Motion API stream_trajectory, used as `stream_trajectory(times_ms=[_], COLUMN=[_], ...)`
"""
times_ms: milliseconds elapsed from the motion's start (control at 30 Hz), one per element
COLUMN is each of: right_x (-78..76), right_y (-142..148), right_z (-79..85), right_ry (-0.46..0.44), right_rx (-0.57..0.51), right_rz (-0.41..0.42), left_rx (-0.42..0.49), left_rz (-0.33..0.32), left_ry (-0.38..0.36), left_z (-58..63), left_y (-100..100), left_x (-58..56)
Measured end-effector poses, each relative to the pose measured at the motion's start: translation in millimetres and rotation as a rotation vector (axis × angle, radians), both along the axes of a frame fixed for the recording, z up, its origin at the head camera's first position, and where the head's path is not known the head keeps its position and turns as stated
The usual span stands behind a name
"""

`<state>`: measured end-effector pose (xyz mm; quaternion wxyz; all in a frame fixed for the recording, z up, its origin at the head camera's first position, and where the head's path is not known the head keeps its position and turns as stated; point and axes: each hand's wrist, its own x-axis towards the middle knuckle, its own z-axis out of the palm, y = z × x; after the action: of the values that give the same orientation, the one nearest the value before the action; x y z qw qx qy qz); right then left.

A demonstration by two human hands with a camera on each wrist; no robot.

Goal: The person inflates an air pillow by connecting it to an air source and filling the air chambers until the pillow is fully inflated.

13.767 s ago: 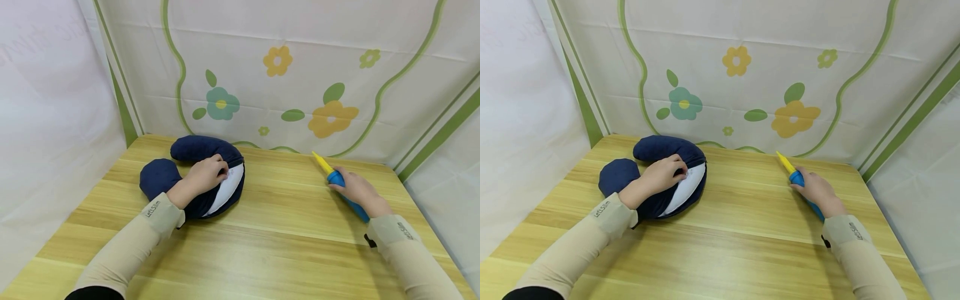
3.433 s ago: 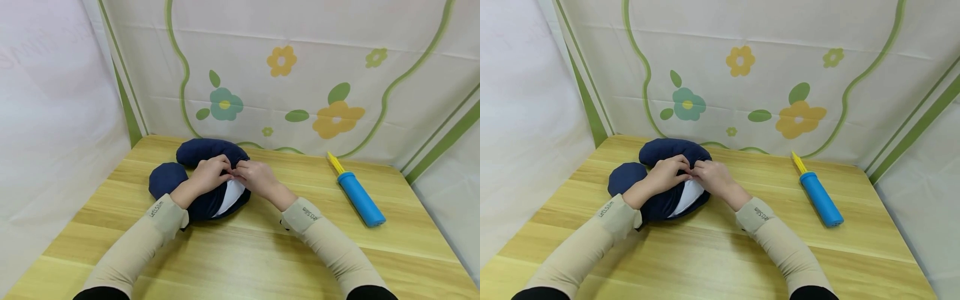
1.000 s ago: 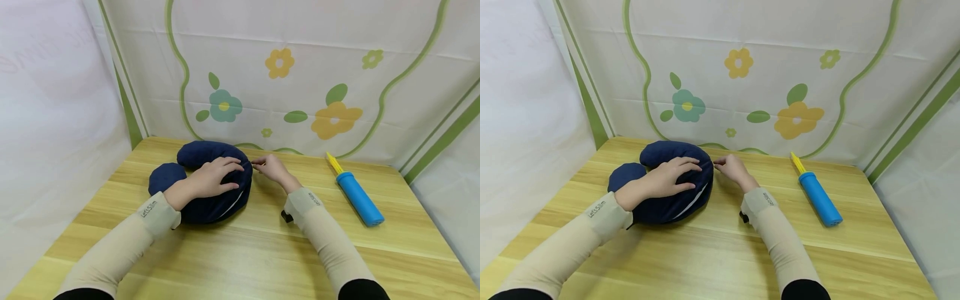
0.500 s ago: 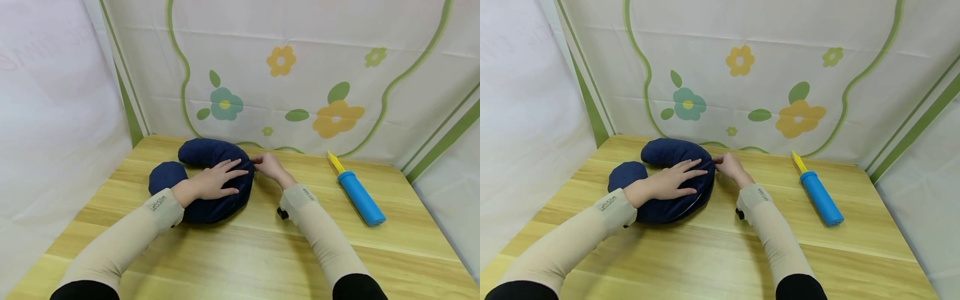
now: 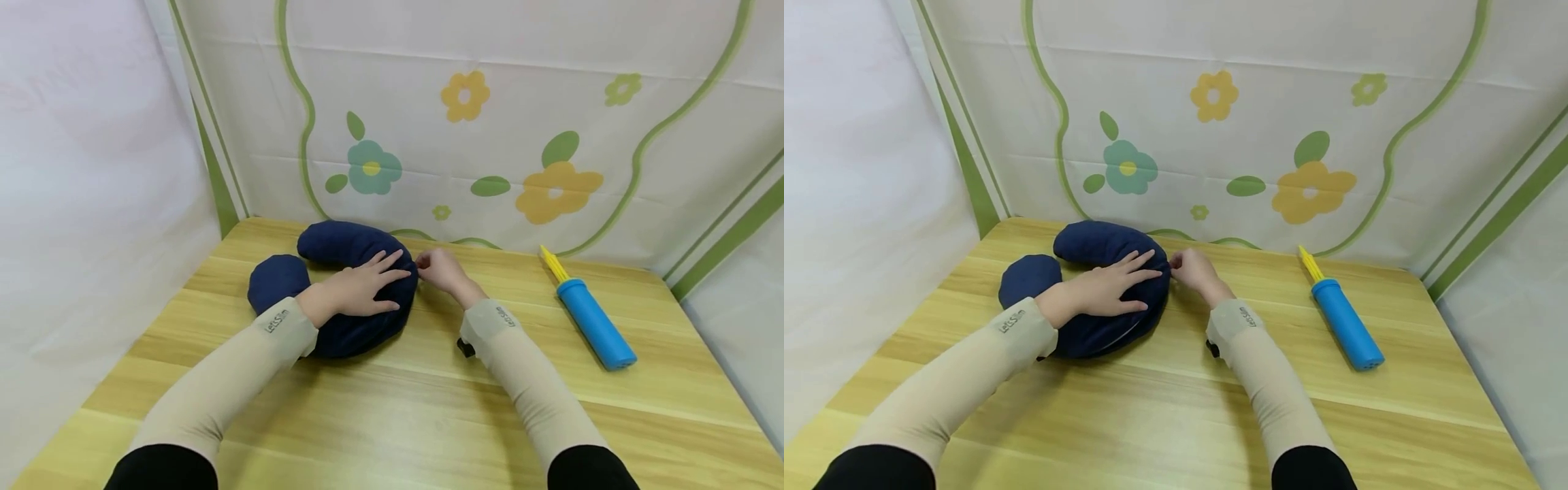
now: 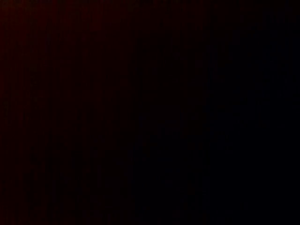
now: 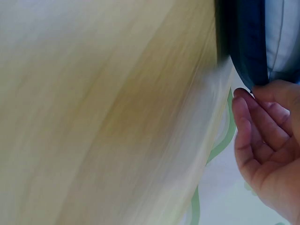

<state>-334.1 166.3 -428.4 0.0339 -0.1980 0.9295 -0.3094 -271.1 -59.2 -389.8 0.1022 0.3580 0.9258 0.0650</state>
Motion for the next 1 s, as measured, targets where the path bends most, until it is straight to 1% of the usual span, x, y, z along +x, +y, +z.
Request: stream_trajectory(times_ms=[133, 233, 433, 533, 733, 800, 900, 1000], right_x=[0.7, 2.8, 10.8, 17.3, 29.9, 31.2, 29.3, 25.4], right_y=[1.2, 3.5, 11.3, 13.7, 13.5, 13.9, 17.1, 21.0], right_z=[0.2, 0.6, -0.3, 0.2, 4.3, 5.2, 4.6, 3.1], right_ry=[0.125, 0.198, 0.285, 0.29, 0.258, 0.237, 0.206, 0.192], right_rx=[0.116, 0.162, 0.166, 0.16, 0.15, 0.145, 0.142, 0.14], right_rz=[0.037, 0.062, 0.141, 0.172, 0.232, 0.218, 0.161, 0.122], left_rx=[0.007, 0.012, -0.013, -0.017, -0.016, -0.009, 0.015, 0.028], left_rz=[0.024, 0.022, 0.033, 0.033, 0.039, 0.041, 0.044, 0.045], left_ry=[-0.01, -0.019, -0.014, -0.013, -0.021, -0.025, -0.032, -0.044], left_z=[-2.5, -3.7, -6.5, -6.2, -4.8, -4.3, -3.0, -0.8], left_y=[1.0, 1.6, 2.2, 2.8, 1.7, 1.5, 2.9, 5.3], left_x=[-2.5, -2.9, -4.5, -5.2, -5.2, -5.4, -5.8, -4.1])
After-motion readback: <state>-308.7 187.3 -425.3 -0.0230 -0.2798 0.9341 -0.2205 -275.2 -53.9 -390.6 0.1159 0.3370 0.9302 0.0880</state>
